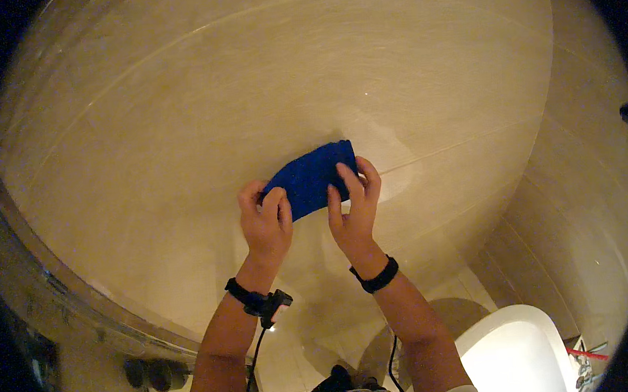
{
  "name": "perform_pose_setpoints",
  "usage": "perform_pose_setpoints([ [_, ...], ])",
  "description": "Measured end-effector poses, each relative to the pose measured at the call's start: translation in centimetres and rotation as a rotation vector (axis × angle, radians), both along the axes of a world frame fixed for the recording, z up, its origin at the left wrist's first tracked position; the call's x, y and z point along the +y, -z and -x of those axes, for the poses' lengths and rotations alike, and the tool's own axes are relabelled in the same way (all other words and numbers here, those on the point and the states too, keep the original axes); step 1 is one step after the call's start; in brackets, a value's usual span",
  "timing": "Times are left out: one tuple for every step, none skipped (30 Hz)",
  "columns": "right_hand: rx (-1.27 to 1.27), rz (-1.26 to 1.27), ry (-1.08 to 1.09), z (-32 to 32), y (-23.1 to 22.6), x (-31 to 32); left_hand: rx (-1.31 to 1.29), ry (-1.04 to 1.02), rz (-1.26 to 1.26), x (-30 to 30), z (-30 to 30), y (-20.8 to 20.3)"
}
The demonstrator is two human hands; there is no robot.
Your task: The person wipes the bathtub, tiled walls, and glass shower door using a blue cloth. They move around the bathroom to reach different surfaces, including the shower handle and tiled wall sections, then return to wipe the tub again.
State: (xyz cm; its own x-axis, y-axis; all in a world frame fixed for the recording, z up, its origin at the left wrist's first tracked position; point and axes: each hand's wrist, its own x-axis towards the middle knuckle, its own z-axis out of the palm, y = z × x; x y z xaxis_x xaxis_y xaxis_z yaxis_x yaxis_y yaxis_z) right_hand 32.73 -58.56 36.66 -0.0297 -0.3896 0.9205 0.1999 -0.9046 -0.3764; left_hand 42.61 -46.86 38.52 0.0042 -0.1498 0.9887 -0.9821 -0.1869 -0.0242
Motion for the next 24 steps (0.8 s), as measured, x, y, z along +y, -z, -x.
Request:
perform_pose_setpoints([
  [0.055,0.094,0.086,0.1,0.5,0.0,0.007,-0.008,0.012,-0.1,-0.2,0.3],
  [0.108,0.193,0.172,0.4,1.0,-0.1,-0.013,-0.03,-0.009,-0.1,-0.4,0.6],
  [0.152,0.237,0.205,0.5,1.4,-0.2,-0.038,-0.049,-0.022,-0.2,-0.5,0.9],
  [0.218,0.263,0.254,0.5,1.8,-0.6,-0.061,-0.065,-0.032,-0.3,-0.5,1.2],
  [0.242,0.293,0.296,0.6,2.1,-0.9,-0.1,-0.075,0.016,-0.4,-0.3,1.4],
  [0.266,0.315,0.333,0.6,2.2,-1.3,-0.139,-0.086,0.058,-0.5,0.0,1.5],
  [0.283,0.347,0.382,0.7,2.2,-1.8,-0.176,-0.112,0.096,-0.7,0.6,1.7],
  [0.248,0.357,0.368,0.7,2.0,-2.3,-0.25,-0.122,0.068,-0.7,1.2,1.7],
  [0.213,0.362,0.355,0.8,1.7,-2.6,-0.326,-0.145,0.033,-0.4,2.2,1.9],
  [0.172,0.37,0.34,0.8,1.4,-2.9,-0.4,-0.166,-0.003,-0.3,2.9,1.9],
  [0.157,0.383,0.344,1.0,1.1,-3.2,-0.407,-0.239,-0.078,-0.8,3.5,1.9],
  [0.161,0.363,0.332,1.1,0.7,-3.6,-0.338,-0.256,-0.168,-1.1,3.8,1.6],
  [0.154,0.354,0.319,1.3,0.4,-3.8,-0.301,-0.272,-0.225,-1.4,3.8,1.3],
  [0.148,0.328,0.301,1.4,0.2,-4.1,-0.23,-0.307,-0.332,-1.6,3.9,1.1],
  [0.135,0.315,0.278,1.7,0.1,-4.3,-0.236,-0.3,-0.382,-1.8,4.0,1.0],
  [0.127,0.338,0.271,1.9,0.2,-4.5,-0.287,-0.301,-0.344,-1.9,3.8,1.1],
  [0.116,0.355,0.262,2.0,0.4,-4.7,-0.275,-0.308,-0.332,-2.1,3.8,1.2],
  [0.135,0.358,0.254,2.0,1.0,-4.9,-0.245,-0.319,-0.343,-2.1,3.7,1.8],
  [0.179,0.352,0.208,2.7,1.4,-5.1,-0.267,-0.308,-0.326,-2.2,3.7,2.0],
  [0.185,0.387,0.185,2.9,2.2,-5.1,-0.272,-0.298,-0.334,-2.1,3.5,2.6],
  [0.232,0.385,0.163,3.3,2.9,-4.9,-0.261,-0.29,-0.341,-2.0,3.4,2.9],
  [0.241,0.399,0.131,3.5,3.4,-5.0,-0.299,-0.28,-0.338,-1.9,3.1,3.2],
  [0.196,0.47,0.152,3.3,3.6,-5.2,-0.315,-0.272,-0.33,-1.9,3.0,3.4],
  [0.282,0.471,0.19,3.2,3.4,-5.2,-0.36,-0.276,-0.285,-1.8,2.7,3.0],
])
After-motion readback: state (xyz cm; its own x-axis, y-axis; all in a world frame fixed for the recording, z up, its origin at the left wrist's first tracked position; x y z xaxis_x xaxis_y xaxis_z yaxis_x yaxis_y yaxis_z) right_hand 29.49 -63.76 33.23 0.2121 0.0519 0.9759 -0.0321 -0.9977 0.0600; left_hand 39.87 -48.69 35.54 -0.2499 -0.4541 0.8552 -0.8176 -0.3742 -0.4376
